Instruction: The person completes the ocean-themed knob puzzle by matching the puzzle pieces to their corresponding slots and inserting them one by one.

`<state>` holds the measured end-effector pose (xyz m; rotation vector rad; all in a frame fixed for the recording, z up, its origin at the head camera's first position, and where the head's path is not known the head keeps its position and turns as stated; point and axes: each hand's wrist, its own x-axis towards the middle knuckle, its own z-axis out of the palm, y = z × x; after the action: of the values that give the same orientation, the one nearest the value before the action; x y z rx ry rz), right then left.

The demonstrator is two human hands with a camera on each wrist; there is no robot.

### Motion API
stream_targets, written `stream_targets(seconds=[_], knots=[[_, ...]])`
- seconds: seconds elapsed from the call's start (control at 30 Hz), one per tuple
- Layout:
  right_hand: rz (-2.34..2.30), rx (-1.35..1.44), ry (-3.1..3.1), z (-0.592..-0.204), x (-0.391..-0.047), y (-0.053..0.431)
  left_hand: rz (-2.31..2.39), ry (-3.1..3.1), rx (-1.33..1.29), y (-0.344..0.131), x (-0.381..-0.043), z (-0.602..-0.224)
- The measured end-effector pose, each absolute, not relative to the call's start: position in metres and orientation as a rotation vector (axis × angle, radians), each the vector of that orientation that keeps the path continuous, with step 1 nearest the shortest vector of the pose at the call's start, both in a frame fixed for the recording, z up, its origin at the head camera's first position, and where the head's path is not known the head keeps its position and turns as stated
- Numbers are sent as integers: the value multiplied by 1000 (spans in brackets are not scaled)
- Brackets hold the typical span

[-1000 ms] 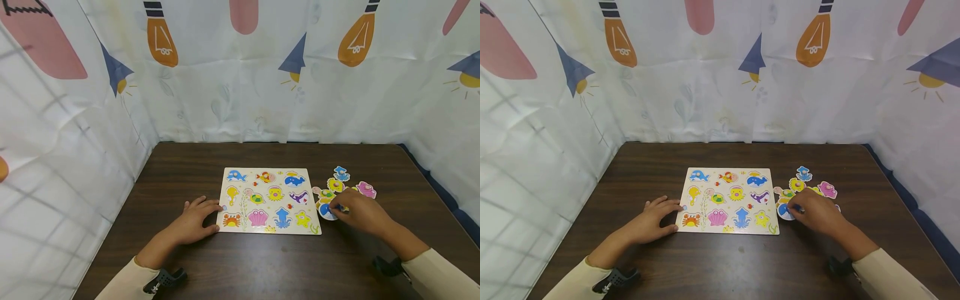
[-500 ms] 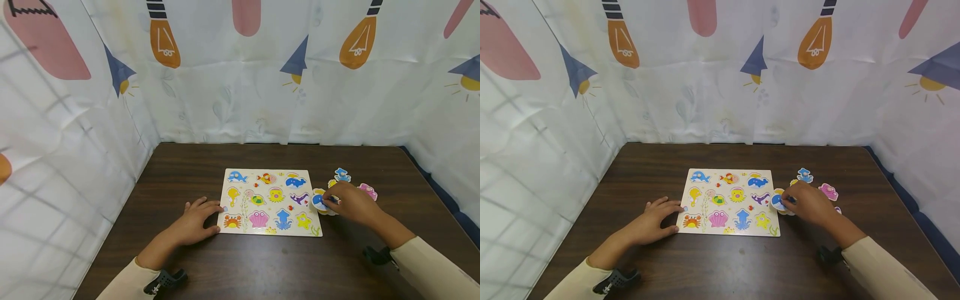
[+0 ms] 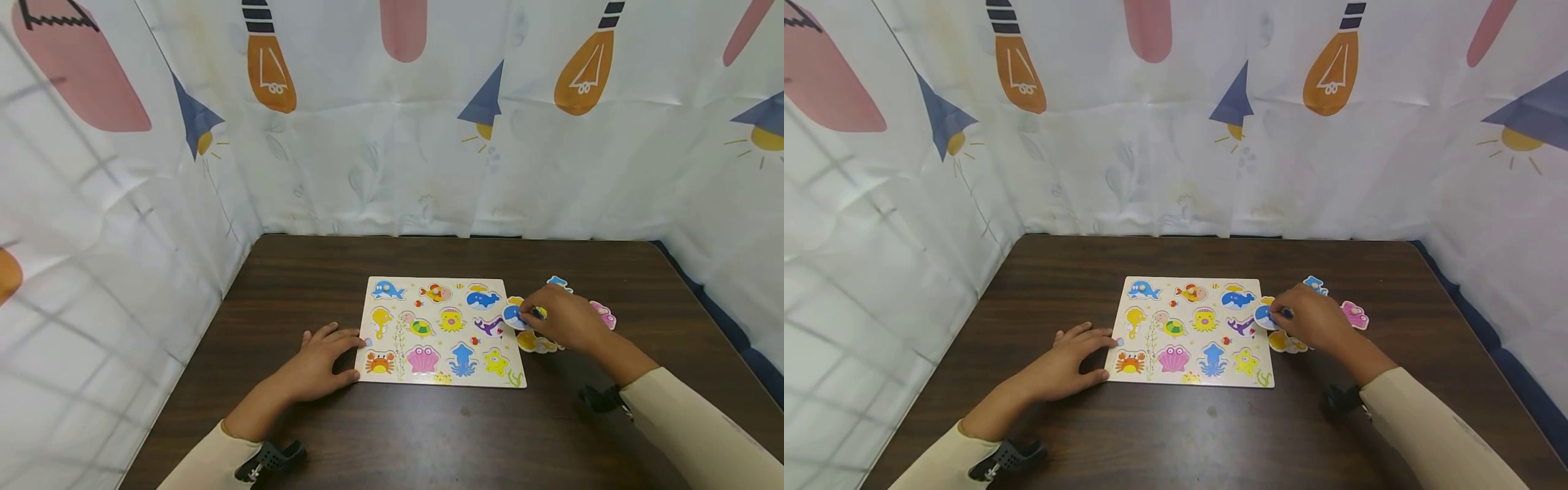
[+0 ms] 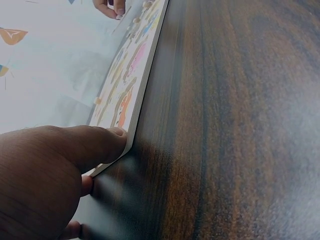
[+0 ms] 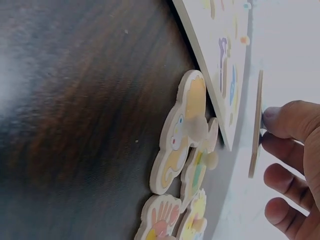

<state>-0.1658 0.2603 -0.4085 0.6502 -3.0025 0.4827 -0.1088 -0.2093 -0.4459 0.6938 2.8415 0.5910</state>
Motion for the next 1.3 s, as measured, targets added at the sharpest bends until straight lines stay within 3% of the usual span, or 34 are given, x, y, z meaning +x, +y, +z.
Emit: stream_targets(seconds=[1.3], knots=[[462,644,-3055,-417,-209,226,586,2834,682,-208,-109,-445]])
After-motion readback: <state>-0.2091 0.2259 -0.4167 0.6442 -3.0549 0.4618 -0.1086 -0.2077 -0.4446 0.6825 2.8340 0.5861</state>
